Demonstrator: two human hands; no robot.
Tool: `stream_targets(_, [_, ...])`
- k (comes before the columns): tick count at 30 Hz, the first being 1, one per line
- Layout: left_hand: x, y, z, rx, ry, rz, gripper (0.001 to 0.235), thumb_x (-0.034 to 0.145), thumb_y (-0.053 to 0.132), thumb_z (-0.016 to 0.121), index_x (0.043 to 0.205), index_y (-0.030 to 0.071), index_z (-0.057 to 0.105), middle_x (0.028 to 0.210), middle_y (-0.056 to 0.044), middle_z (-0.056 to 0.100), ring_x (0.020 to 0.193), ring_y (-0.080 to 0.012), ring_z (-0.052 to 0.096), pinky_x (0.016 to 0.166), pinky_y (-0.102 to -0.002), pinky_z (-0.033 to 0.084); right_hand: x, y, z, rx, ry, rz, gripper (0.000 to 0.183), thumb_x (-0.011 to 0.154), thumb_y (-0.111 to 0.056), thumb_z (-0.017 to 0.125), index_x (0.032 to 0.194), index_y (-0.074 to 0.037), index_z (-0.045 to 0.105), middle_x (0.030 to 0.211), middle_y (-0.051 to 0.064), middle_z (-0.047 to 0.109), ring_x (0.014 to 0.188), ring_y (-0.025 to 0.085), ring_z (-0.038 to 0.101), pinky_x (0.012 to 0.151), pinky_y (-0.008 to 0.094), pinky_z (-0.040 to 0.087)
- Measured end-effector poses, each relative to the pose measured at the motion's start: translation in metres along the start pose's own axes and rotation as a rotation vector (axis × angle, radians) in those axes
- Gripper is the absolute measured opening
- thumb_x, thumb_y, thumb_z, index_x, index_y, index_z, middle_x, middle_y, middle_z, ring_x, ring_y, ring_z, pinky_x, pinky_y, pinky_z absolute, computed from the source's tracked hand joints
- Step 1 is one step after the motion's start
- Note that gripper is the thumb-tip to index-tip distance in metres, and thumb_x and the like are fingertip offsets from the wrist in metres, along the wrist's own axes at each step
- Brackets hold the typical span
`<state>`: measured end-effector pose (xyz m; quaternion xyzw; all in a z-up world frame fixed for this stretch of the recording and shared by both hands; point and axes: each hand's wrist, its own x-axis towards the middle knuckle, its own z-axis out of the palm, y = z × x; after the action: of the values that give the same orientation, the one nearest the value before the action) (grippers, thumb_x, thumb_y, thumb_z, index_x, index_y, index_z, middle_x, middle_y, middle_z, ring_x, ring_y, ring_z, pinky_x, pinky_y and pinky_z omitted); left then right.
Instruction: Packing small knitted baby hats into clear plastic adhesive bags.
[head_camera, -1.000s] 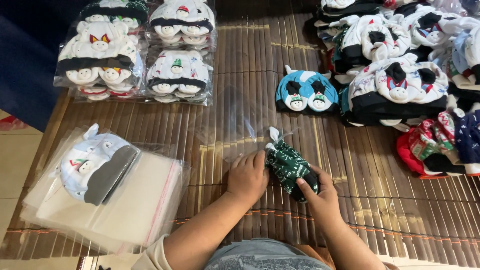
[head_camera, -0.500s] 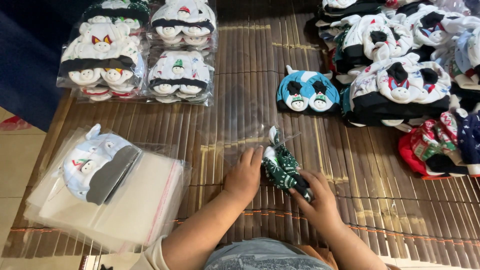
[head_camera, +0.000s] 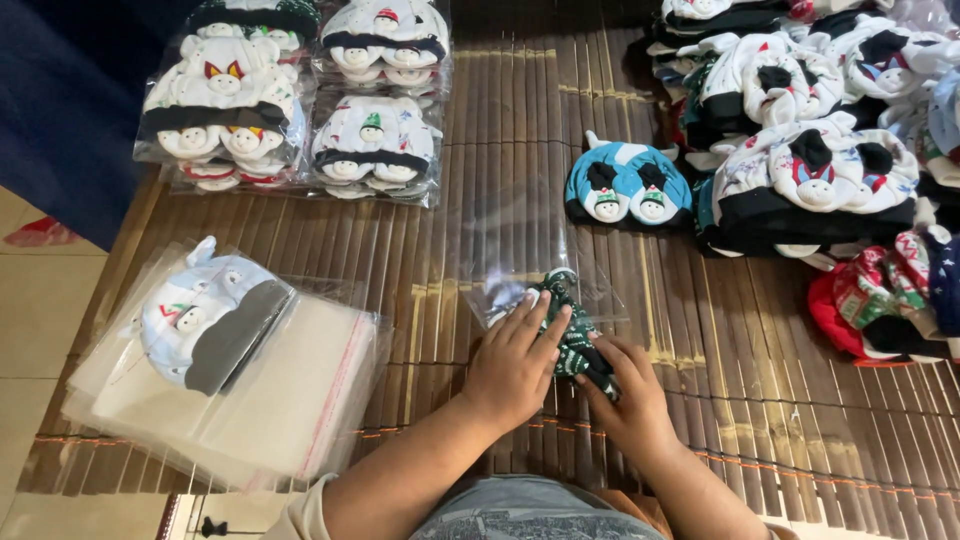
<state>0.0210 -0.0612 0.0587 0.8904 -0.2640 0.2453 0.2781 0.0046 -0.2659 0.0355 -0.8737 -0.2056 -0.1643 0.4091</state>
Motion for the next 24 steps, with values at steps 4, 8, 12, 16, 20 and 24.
stream_targets(4, [0.004, 0.015, -0.011, 0.020, 0.008, 0.008, 0.050, 0.096, 0.017, 0.055, 0.144, 0.001, 0.050, 0.143, -0.026, 0.056, 0.128, -0.0398, 0.059, 0.101, -0.049, 0.044, 0.003, -0.007, 0.005, -0.030, 0.122, 0.049, 0.051, 0.082, -0.005, 0.076, 0.129, 0.001, 0.057, 0.129, 0.016, 0.061, 0.113, 0.030, 0.065, 0.096, 0.038, 0.054])
stream_targets(8, [0.003, 0.022, -0.013, -0.033, 0.028, 0.047, 0.053, 0.097, 0.018, 0.056, 0.148, 0.003, 0.049, 0.149, -0.025, 0.052, 0.133, -0.0418, 0.053, 0.111, -0.053, 0.037, 0.000, -0.009, 0.017, 0.015, 0.187, 0.056, 0.056, 0.084, -0.001, 0.073, 0.136, 0.000, 0.053, 0.131, 0.017, 0.057, 0.116, 0.031, 0.062, 0.097, 0.037, 0.053])
stream_targets(12, [0.006, 0.030, -0.019, -0.027, 0.083, 0.073, 0.051, 0.098, 0.019, 0.057, 0.146, 0.004, 0.052, 0.144, -0.020, 0.058, 0.127, -0.0354, 0.057, 0.106, -0.049, 0.040, -0.007, 0.001, 0.035, 0.025, 0.156, 0.061, 0.058, 0.081, -0.004, 0.070, 0.135, 0.003, 0.050, 0.129, 0.020, 0.056, 0.113, 0.035, 0.059, 0.099, 0.042, 0.049])
stream_targets(16, [-0.001, 0.029, -0.010, -0.031, 0.028, 0.072, 0.050, 0.100, 0.022, 0.055, 0.148, 0.007, 0.050, 0.150, -0.019, 0.054, 0.132, -0.0355, 0.053, 0.105, -0.049, 0.038, -0.009, 0.005, 0.046, 0.043, 0.101, 0.208, 0.048, 0.086, -0.012, 0.063, 0.133, -0.003, 0.053, 0.117, 0.016, 0.053, 0.095, 0.030, 0.057, 0.085, 0.040, 0.051])
stream_targets(20, [-0.003, 0.026, -0.010, -0.061, 0.074, 0.110, 0.049, 0.102, 0.022, 0.054, 0.148, 0.008, 0.049, 0.151, -0.017, 0.054, 0.132, -0.0343, 0.053, 0.106, -0.048, 0.037, 0.000, 0.003, 0.053, 0.057, 0.120, 0.124, 0.059, 0.090, -0.017, 0.061, 0.144, 0.002, 0.044, 0.135, 0.025, 0.052, 0.117, 0.040, 0.058, 0.100, 0.047, 0.048])
stream_targets(24, [-0.002, 0.026, -0.009, -0.043, 0.112, 0.114, 0.048, 0.099, 0.021, 0.059, 0.145, 0.007, 0.054, 0.148, -0.017, 0.056, 0.130, -0.0337, 0.056, 0.103, -0.048, 0.038, 0.011, 0.008, 0.058, -0.117, 0.075, -0.033, 0.075, 0.094, -0.020, 0.062, 0.152, 0.008, 0.025, 0.152, 0.030, 0.039, 0.138, 0.043, 0.047, 0.118, 0.049, 0.038])
